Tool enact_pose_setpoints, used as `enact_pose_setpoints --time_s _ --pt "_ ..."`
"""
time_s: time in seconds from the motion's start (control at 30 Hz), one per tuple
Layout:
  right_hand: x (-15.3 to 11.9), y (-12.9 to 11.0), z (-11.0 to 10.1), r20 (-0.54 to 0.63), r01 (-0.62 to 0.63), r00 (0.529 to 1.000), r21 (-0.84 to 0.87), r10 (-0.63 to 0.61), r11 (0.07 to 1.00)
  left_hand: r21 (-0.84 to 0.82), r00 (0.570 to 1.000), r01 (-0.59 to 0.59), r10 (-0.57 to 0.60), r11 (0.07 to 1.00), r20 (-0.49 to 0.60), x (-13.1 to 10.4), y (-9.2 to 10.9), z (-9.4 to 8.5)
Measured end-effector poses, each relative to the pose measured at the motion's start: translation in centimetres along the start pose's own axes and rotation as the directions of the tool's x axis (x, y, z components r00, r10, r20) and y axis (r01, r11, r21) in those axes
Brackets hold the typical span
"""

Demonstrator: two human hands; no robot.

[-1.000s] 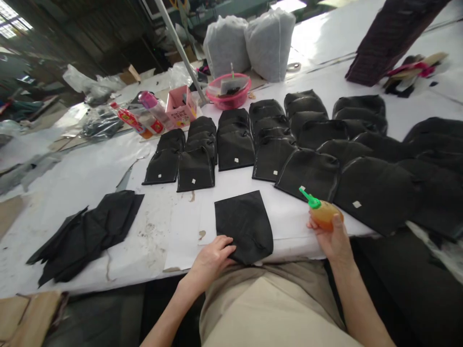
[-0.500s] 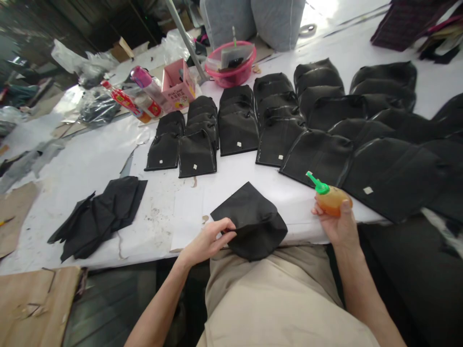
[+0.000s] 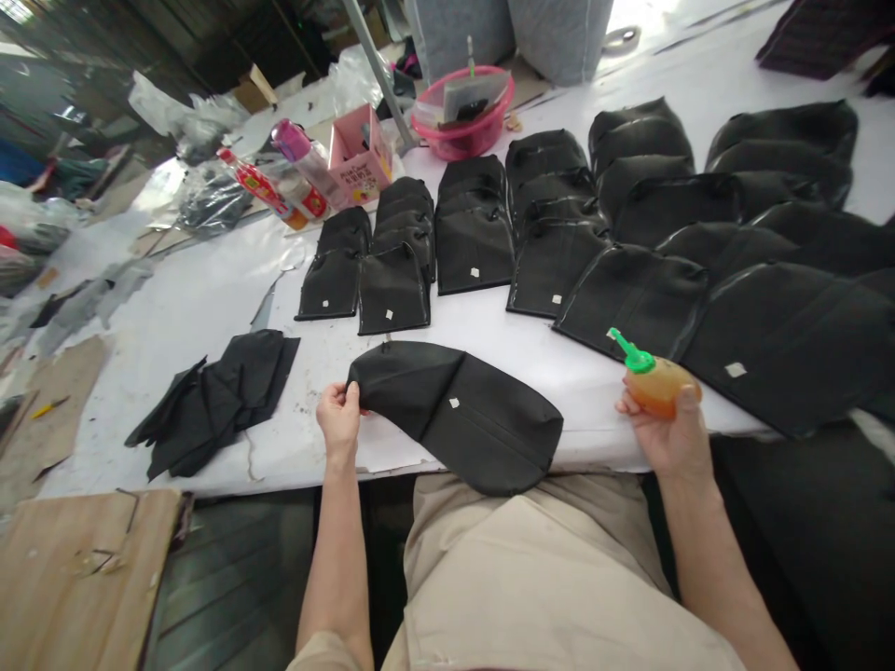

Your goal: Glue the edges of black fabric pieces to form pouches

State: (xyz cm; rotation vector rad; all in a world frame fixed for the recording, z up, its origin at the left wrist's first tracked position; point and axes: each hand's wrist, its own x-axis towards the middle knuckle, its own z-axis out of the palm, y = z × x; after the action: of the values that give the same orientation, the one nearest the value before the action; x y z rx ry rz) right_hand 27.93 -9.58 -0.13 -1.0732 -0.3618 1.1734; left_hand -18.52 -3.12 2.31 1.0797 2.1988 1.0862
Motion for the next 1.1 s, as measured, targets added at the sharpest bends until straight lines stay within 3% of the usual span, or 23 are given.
enact_pose_setpoints --time_s 0.1,0.23,0.33,0.4,0.43,0.5,0.53,0.57,0.6,0.63,0.73,0.9,0.97,1.1 --pt "0.1 0.1 0.0 -0.018 0.011 1.000 -0.004 -0.011 1.000 0.086 0.999 0.052 -0.053 0.995 0.013 0.3 -1.6 -0.2" --pt "0.1 0.1 0.1 -0.017 0.014 1.000 -0.012 -0.014 1.000 0.204 0.999 0.037 -0.038 0.978 0.000 0.2 -1.7 -1.1" --pt "0.1 0.0 0.2 -0.011 0.021 1.000 -0.035 -0.021 0.999 0.411 0.976 -0.127 0.187 0.903 -0.111 -1.3 -0.4 -1.7" --pt "0.1 0.1 0.1 -0.020 0.022 1.000 -0.049 -0.023 0.999 0.526 0.904 -0.310 0.416 0.792 -0.095 -3.4 0.9 -1.3" --pt "0.2 0.1 0.1 -0.023 0.020 1.000 -0.055 -0.022 0.998 0.531 0.864 -0.416 0.503 0.738 -0.022 -4.6 1.6 -0.8" --pt "0.3 0.2 0.0 -0.025 0.020 0.999 -0.064 -0.021 0.998 0.398 0.768 -0.636 0.591 0.661 0.247 -7.2 2.8 0.6" --pt "0.3 0.2 -0.1 -0.026 0.019 0.999 -0.067 -0.021 0.998 0.331 0.691 -0.722 0.606 0.608 0.394 -8.3 3.1 1.3" --pt "0.3 0.3 -0.2 -0.026 0.019 0.999 -0.068 -0.020 0.998 0.307 0.628 -0.774 0.613 0.553 0.480 -9.2 3.3 2.1" --pt "0.3 0.3 -0.3 -0.023 0.018 1.000 -0.068 -0.019 0.998 0.311 0.596 -0.799 0.614 0.514 0.517 -9.9 3.3 2.8" --pt "0.3 0.3 -0.3 -0.019 0.018 1.000 -0.069 -0.020 0.997 0.342 0.592 -0.805 0.618 0.485 0.518 -10.2 3.1 3.4" --pt "0.2 0.4 -0.4 0.006 0.023 1.000 -0.067 -0.023 0.998 0.445 0.638 -0.766 0.631 0.464 0.440 -10.1 2.1 4.4" --pt "0.0 0.3 -0.3 0.030 0.041 0.999 -0.054 -0.040 0.998 0.523 0.649 -0.747 0.619 0.410 0.442 -9.5 1.8 5.2" --pt "0.0 0.2 -0.1 0.029 0.038 0.999 -0.041 -0.037 0.998 0.511 0.673 -0.729 0.610 0.455 0.418 -9.5 2.1 5.3" --pt "-0.1 0.0 0.2 0.018 0.008 1.000 -0.021 -0.008 1.000 0.326 0.762 -0.647 0.582 0.689 0.283 -9.2 3.8 4.4"
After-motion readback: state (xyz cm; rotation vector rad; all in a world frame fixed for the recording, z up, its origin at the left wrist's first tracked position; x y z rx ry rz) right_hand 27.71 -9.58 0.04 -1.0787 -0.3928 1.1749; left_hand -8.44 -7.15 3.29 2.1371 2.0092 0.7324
